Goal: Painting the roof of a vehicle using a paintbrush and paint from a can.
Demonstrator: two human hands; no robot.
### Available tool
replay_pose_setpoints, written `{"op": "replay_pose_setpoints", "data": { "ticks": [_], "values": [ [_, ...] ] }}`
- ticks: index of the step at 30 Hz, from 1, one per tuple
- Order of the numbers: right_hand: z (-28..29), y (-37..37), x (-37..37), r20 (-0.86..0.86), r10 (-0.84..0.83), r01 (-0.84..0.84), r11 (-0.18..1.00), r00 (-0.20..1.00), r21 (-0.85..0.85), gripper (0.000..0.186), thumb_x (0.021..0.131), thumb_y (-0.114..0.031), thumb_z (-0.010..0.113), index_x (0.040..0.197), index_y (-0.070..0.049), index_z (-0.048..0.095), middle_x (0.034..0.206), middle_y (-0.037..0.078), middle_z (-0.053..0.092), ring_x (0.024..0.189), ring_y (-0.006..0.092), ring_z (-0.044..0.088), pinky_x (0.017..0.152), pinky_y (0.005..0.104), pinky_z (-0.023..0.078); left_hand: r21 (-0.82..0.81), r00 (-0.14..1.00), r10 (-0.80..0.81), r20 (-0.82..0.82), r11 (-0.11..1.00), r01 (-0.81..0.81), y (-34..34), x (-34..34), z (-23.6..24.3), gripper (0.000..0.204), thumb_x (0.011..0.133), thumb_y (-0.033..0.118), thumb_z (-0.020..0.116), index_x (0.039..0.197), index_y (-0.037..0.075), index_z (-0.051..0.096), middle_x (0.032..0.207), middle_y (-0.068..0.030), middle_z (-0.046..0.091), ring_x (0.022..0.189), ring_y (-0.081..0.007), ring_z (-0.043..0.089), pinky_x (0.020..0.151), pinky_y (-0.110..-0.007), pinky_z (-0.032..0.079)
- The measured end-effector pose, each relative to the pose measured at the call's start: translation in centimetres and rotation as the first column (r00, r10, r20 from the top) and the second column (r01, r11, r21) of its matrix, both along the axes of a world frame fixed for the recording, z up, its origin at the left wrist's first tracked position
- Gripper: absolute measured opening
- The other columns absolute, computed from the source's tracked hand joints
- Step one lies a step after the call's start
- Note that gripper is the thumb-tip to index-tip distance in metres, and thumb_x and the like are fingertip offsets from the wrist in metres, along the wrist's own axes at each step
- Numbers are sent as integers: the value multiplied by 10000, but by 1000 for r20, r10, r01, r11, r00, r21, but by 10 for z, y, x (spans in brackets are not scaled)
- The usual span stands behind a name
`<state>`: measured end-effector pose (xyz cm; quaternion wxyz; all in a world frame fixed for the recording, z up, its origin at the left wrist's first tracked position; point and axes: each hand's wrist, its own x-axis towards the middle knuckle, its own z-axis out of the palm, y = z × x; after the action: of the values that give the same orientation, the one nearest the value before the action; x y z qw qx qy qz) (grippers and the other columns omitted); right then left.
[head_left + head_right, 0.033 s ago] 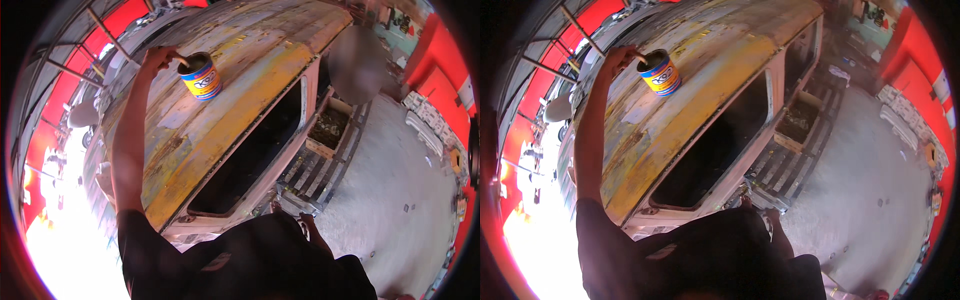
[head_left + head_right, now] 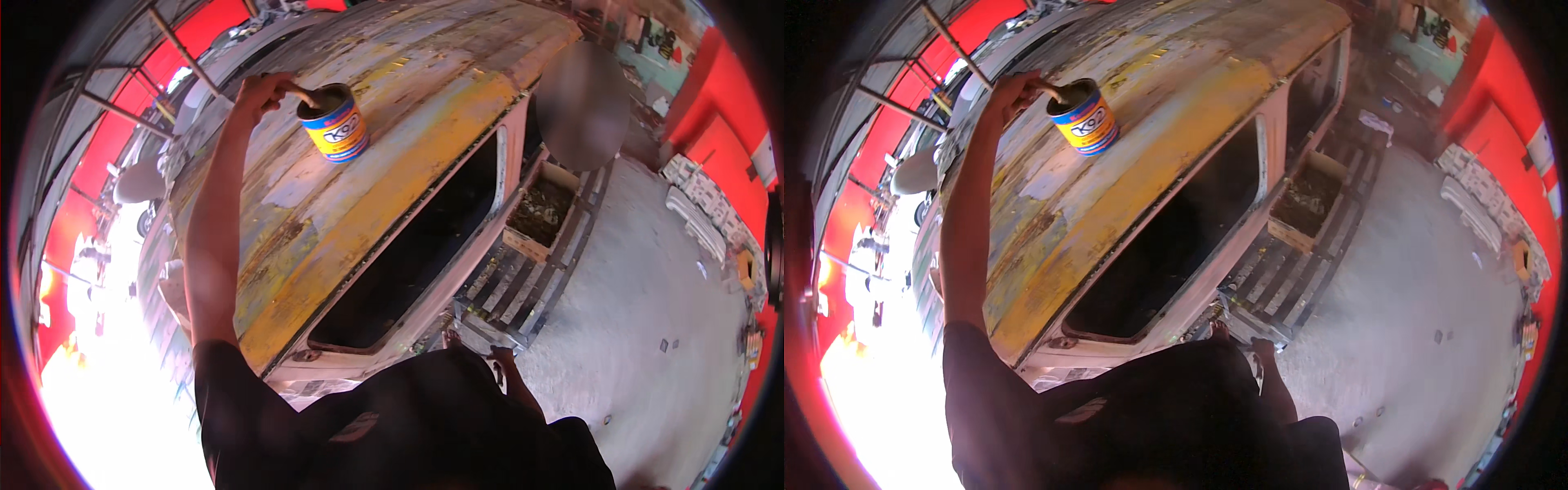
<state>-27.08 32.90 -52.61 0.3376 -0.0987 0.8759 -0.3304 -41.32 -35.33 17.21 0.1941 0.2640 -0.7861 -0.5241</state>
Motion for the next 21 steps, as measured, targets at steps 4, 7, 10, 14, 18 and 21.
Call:
{"op": "replay_pose_setpoints", "data": {
  "ticks": [4, 7, 10, 14, 18, 21],
  "values": [
    [-13, -11, -36, 138, -95, 95, 995, 986, 1, 312, 732, -340, 715, 910, -98, 630, 725, 127, 671, 653, 292, 670, 572, 431, 506, 37, 984, 137, -113, 990, -134, 13, 23, 10, 260, 862, 287, 685, 802, 35, 702, 598, -12, 552, 485, -95, 489, 430, -237, 394],
    [-26, 0, -42, 5, -25, 25, 1000, 1000, 11, 300, 731, -334, 718, 900, -101, 633, 720, 129, 673, 627, 285, 668, 538, 426, 500, 41, 947, 226, -229, 974, -222, 23, 37, 23, 265, 887, 289, 669, 795, 41, 680, 569, 4, 521, 475, -85, 458, 435, -236, 365],
    [64, -32, -38, 372, -356, 342, 934, 857, 105, 278, 756, -331, 716, 890, -100, 639, 678, 120, 667, 578, 261, 656, 498, 418, 486, 50, 922, 259, -288, 965, -256, 20, 69, 38, 251, 883, 279, 677, 822, 36, 664, 611, -24, 566, 512, -100, 499, 455, -256, 406],
    [68, -28, -21, 441, -460, 449, 883, 770, 136, 258, 821, -316, 674, 854, -65, 626, 655, 103, 652, 508, 222, 578, 446, 393, 434, 28, 916, 117, -384, 993, -115, 32, 94, 61, 252, 908, 272, 646, 904, 20, 649, 683, -44, 592, 540, -90, 483, 473, -247, 418],
    [-17, 32, 16, 112, -109, 110, 994, 988, -2, 208, 851, -247, 651, 742, -71, 627, 701, 58, 628, 533, 146, 531, 424, 329, 361, 28, 945, -1, -329, 1000, 11, 61, 116, 64, 274, 918, 287, 629, 923, 14, 650, 693, -42, 582, 523, -99, 476, 437, -251, 385],
    [54, -7, 21, 377, -368, 340, 930, 850, 141, 221, 828, -259, 662, 841, -39, 666, 804, 71, 664, 669, 193, 604, 549, 371, 454, -63, 962, -71, -263, 996, 56, 101, 131, 34, 304, 919, 321, 619, 893, 20, 657, 688, -50, 579, 506, -102, 500, 430, -254, 401]
  ]
}}
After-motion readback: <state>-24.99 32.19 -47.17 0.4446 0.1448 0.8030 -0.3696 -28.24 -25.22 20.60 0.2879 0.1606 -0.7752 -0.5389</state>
